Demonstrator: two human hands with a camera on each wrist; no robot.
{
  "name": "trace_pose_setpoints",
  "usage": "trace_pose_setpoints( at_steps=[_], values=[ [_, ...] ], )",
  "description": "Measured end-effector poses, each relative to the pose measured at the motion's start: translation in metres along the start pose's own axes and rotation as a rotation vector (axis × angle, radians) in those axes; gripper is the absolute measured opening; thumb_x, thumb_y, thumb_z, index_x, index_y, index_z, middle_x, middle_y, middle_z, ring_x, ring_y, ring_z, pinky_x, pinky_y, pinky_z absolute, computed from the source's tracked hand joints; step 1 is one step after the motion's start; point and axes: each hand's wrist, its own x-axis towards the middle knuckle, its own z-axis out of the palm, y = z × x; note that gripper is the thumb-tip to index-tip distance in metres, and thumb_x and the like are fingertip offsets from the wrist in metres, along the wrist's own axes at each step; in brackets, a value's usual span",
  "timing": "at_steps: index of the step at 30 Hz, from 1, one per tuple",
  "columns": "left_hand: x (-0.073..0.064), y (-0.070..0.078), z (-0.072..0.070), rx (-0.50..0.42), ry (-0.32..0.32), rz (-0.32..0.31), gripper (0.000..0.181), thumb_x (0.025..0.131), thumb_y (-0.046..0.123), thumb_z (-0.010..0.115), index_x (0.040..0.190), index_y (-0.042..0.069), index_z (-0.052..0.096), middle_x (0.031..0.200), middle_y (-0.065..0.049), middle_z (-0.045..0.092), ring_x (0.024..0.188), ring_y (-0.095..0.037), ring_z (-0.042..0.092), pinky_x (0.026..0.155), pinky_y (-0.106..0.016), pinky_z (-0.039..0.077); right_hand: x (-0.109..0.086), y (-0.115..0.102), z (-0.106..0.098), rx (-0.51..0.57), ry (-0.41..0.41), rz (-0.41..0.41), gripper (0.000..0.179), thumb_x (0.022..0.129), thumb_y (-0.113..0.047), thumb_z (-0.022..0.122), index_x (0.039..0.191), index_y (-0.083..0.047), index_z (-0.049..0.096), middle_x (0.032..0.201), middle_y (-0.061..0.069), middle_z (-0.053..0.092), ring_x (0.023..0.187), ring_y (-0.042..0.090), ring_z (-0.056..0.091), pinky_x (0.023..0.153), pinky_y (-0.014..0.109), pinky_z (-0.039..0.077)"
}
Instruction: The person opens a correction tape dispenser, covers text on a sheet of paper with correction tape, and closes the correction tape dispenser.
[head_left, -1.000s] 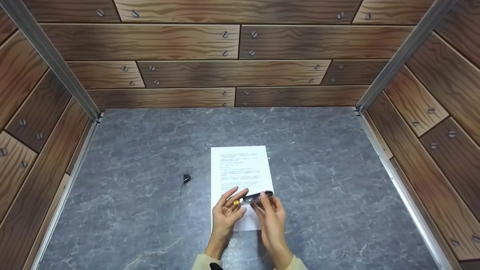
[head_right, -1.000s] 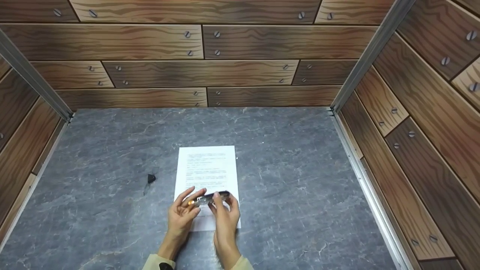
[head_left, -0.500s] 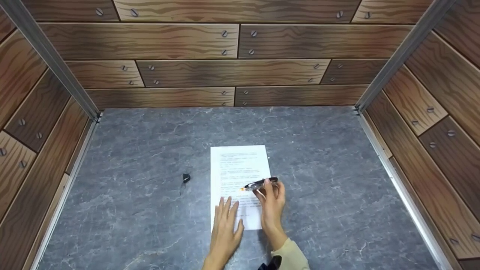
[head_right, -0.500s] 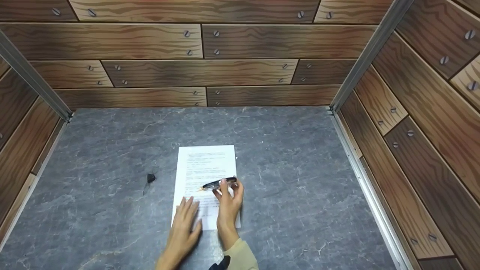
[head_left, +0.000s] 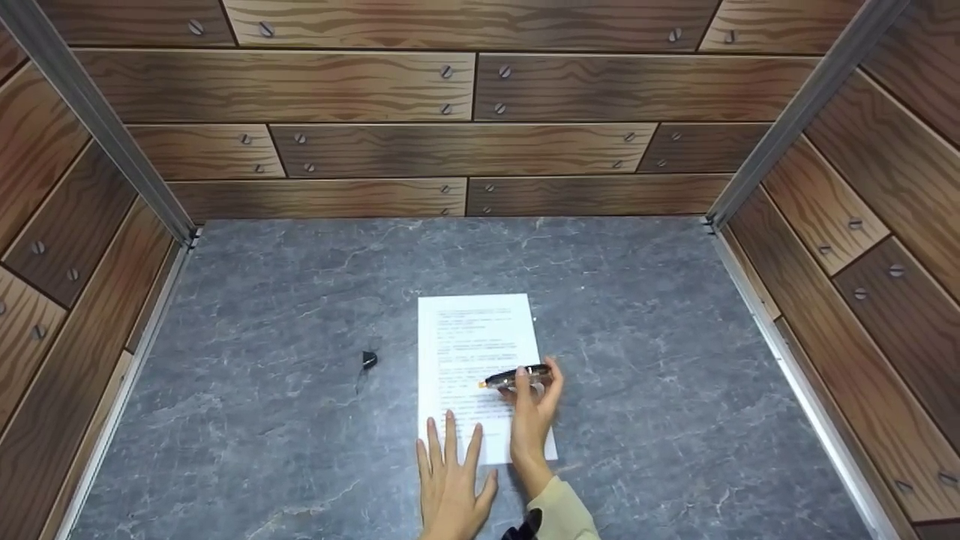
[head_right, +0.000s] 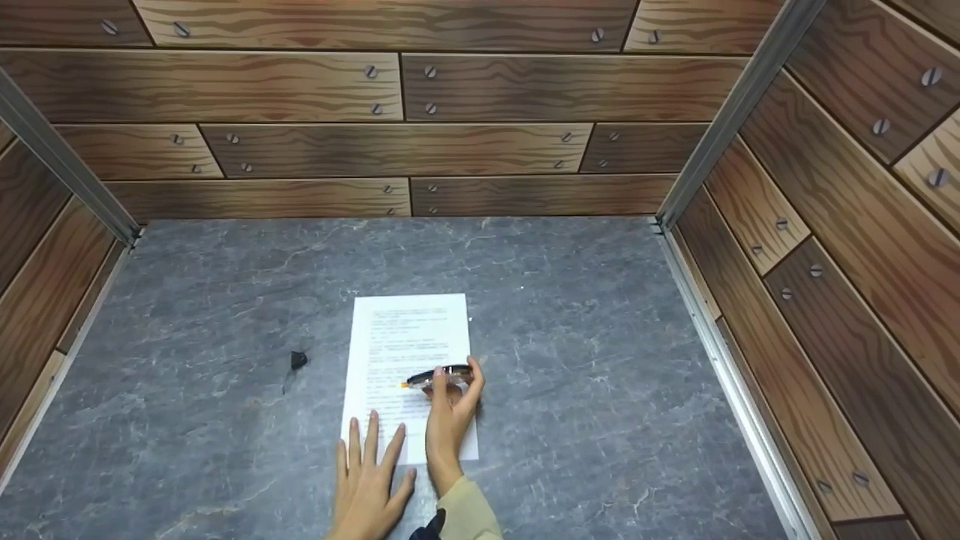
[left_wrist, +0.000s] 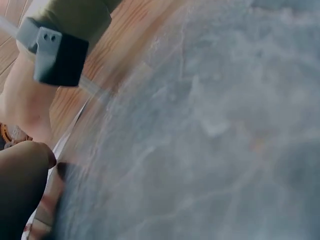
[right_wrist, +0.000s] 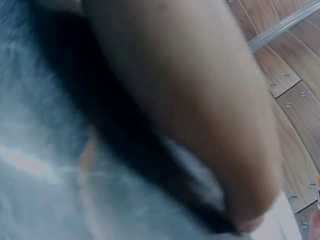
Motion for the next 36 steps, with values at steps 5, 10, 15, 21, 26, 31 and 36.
trace_pose_setpoints(
  at_steps=[5, 10, 15, 21, 26, 31, 36],
  values=[
    [0.000, 0.000, 0.001, 0.029, -0.017, -0.009, 0.065, 0.088, 0.052, 0.061, 0.145, 0.022, 0.053, 0.157, -0.023, 0.030, 0.144, -0.051, 0.019, 0.110, -0.067, 0.018, -0.001, 0.010, 0.000, -0.065, 0.030, -0.050, 0.057, 0.099, -0.007, 0.060, 0.147, -0.001, 0.030, 0.119, 0.014, 0.043, 0.092, 0.023, 0.060, 0.077, 0.038, 0.057],
    [0.002, -0.002, -0.001, 0.033, -0.067, -0.032, 0.065, 0.090, 0.054, 0.058, 0.147, 0.025, 0.050, 0.160, -0.020, 0.026, 0.146, -0.049, 0.013, 0.112, -0.066, 0.014, -0.008, 0.002, 0.006, -0.129, 0.024, -0.110, 0.056, 0.094, -0.002, 0.065, 0.141, 0.006, 0.035, 0.115, 0.015, 0.045, 0.089, 0.025, 0.058, 0.073, 0.032, 0.055],
    [0.003, -0.003, -0.002, 0.012, -0.064, -0.035, 0.065, 0.090, 0.054, 0.058, 0.147, 0.025, 0.050, 0.160, -0.019, 0.026, 0.147, -0.048, 0.012, 0.113, -0.066, 0.014, -0.013, -0.005, 0.013, -0.173, 0.017, -0.164, 0.057, 0.089, -0.001, 0.071, 0.135, 0.010, 0.038, 0.111, 0.017, 0.047, 0.087, 0.027, 0.060, 0.073, 0.025, 0.055],
    [0.004, -0.003, -0.003, 0.001, -0.071, -0.043, 0.064, 0.090, 0.055, 0.058, 0.147, 0.026, 0.051, 0.161, -0.018, 0.025, 0.147, -0.047, 0.011, 0.113, -0.066, 0.013, -0.013, -0.003, 0.015, -0.203, 0.025, -0.221, 0.056, 0.086, 0.001, 0.074, 0.131, 0.010, 0.043, 0.117, 0.020, 0.046, 0.093, 0.030, 0.061, 0.079, 0.028, 0.057],
    [0.002, -0.002, -0.002, 0.010, -0.081, -0.043, 0.065, 0.090, 0.056, 0.058, 0.147, 0.026, 0.050, 0.161, -0.018, 0.023, 0.147, -0.047, 0.010, 0.113, -0.066, 0.013, -0.014, 0.001, 0.015, -0.234, 0.028, -0.246, 0.057, 0.084, 0.002, 0.076, 0.130, 0.011, 0.045, 0.119, 0.017, 0.046, 0.094, 0.031, 0.060, 0.081, 0.030, 0.057],
    [0.000, -0.001, -0.001, 0.009, -0.047, -0.036, 0.066, 0.089, 0.056, 0.058, 0.147, 0.026, 0.051, 0.160, -0.018, 0.026, 0.147, -0.048, 0.013, 0.113, -0.066, 0.013, -0.010, 0.025, 0.011, -0.235, 0.029, -0.238, 0.059, 0.083, 0.000, 0.078, 0.131, 0.007, 0.046, 0.122, 0.016, 0.046, 0.098, 0.029, 0.059, 0.082, 0.032, 0.057],
    [-0.002, -0.001, -0.001, -0.003, 0.011, -0.032, 0.064, 0.088, 0.054, 0.061, 0.145, 0.025, 0.054, 0.159, -0.018, 0.030, 0.146, -0.048, 0.017, 0.112, -0.066, 0.016, -0.009, 0.034, 0.009, -0.305, 0.027, -0.293, 0.058, 0.082, -0.009, 0.082, 0.129, 0.003, 0.049, 0.124, 0.011, 0.047, 0.106, 0.024, 0.054, 0.083, 0.033, 0.056]
  ],
)
